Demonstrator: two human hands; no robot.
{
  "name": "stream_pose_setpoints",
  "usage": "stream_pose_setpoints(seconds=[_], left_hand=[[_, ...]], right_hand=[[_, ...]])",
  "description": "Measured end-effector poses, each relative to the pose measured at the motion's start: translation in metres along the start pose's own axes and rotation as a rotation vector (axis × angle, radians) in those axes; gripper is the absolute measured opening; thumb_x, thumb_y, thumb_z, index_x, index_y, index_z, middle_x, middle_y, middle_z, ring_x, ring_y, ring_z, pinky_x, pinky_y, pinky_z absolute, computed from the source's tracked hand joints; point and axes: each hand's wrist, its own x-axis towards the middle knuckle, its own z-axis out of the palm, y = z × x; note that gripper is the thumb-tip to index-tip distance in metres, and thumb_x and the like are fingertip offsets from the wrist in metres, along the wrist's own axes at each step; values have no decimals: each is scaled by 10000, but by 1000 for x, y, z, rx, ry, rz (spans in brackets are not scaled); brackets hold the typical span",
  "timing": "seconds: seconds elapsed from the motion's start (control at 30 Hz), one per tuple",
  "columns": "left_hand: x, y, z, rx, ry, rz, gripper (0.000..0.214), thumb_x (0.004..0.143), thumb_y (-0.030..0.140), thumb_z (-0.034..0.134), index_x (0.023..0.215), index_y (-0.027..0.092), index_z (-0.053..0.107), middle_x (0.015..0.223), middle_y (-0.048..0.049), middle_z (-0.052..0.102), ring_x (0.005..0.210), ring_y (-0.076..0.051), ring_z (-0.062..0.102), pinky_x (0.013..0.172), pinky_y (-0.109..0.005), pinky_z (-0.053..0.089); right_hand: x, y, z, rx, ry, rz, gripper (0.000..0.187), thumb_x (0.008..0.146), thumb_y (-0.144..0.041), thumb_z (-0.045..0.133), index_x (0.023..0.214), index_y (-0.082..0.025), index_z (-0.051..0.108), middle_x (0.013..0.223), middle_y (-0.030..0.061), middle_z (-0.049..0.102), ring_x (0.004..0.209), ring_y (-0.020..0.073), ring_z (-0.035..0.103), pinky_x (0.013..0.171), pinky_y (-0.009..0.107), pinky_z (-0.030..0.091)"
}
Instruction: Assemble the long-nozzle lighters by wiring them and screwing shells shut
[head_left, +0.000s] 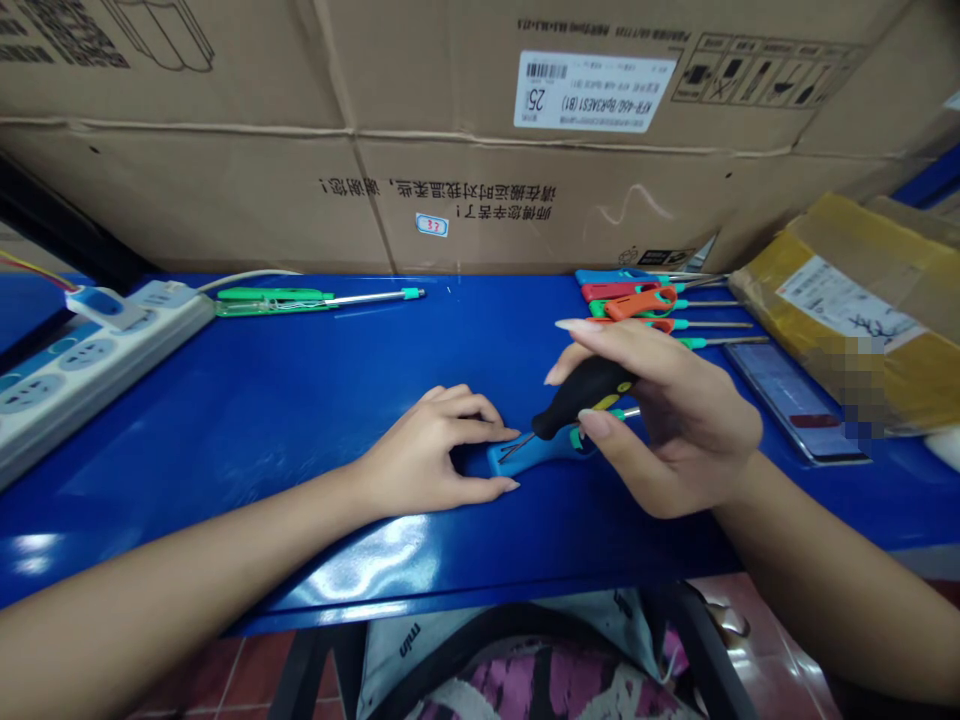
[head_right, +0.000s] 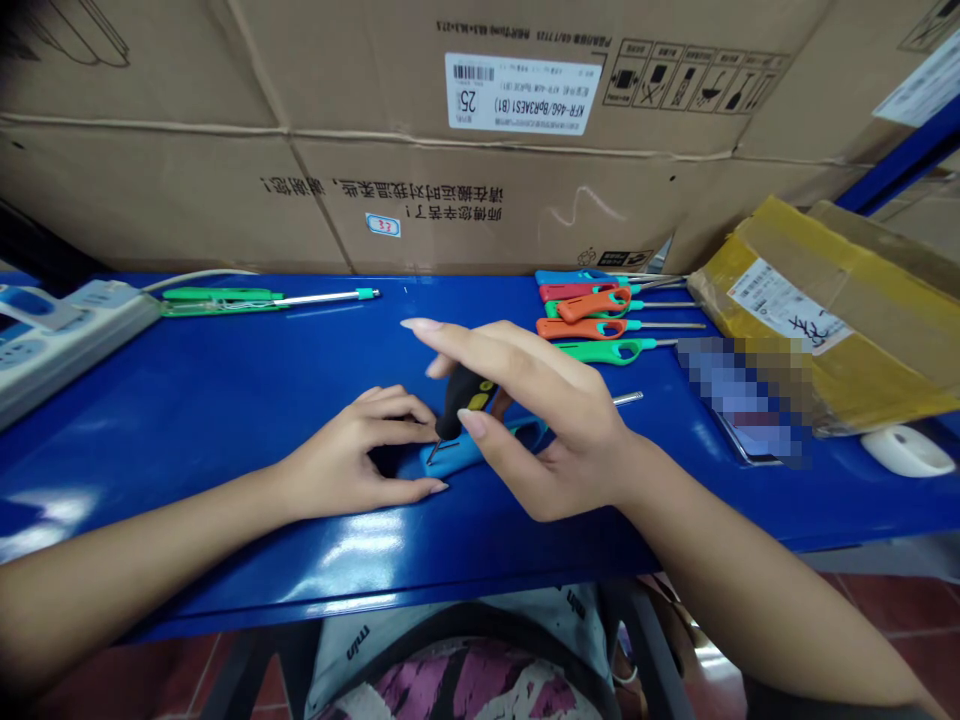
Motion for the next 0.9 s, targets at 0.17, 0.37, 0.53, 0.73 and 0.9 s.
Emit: stream_pose_setpoints(seconds=[0.17, 0.37, 0.53, 0.73, 0.9], left_hand=[[0, 0, 0, -15, -8, -8, 358, 811, 446, 796, 1100, 240, 744, 1025, -27, 708, 927, -201, 634, 845, -364, 404], [1, -1, 0, -20, -1, -2, 368, 808, 443, 801, 1103, 231, 742, 1025, -24, 710, 922, -196, 635, 850, -367, 407], [0, 0, 0, -21, -7, -8, 358, 806, 438, 805, 1094, 235, 743, 1018, -21, 707, 929, -197, 635, 845, -364, 398], [1, 1, 0, -16, -5, -9, 337, 804, 422, 809, 1079, 238, 744, 1015, -10, 703, 932, -192, 640, 847, -361, 393], [0, -1, 0, -36, 4, -7, 336, 795, 436, 811, 1066, 246, 751, 1045, -24, 718, 971, -219, 645, 906, -390, 427]], right_hand=[[-1, 7, 4, -34, 132, -83, 640, 815, -193, 759, 1416, -217, 540, 1229, 84, 706, 841, 184, 687, 735, 343, 594], [1, 6, 1, -116, 85, -83, 514, 875, -243, 705, 1373, -221, 584, 1131, 86, 731, 791, 202, 672, 679, 360, 595], [3, 4, 2, -112, 89, -87, 529, 869, -239, 720, 1380, -209, 585, 1132, 101, 735, 795, 217, 679, 684, 373, 597], [7, -2, -4, -269, -25, -191, 526, 890, -281, 732, 1381, -232, 550, 917, 16, 741, 743, 177, 676, 672, 314, 609], [21, -21, -14, -274, -240, -108, 485, 1011, -221, 440, 1496, -222, 411, 1230, 71, 687, 1109, 213, 666, 930, 390, 593]])
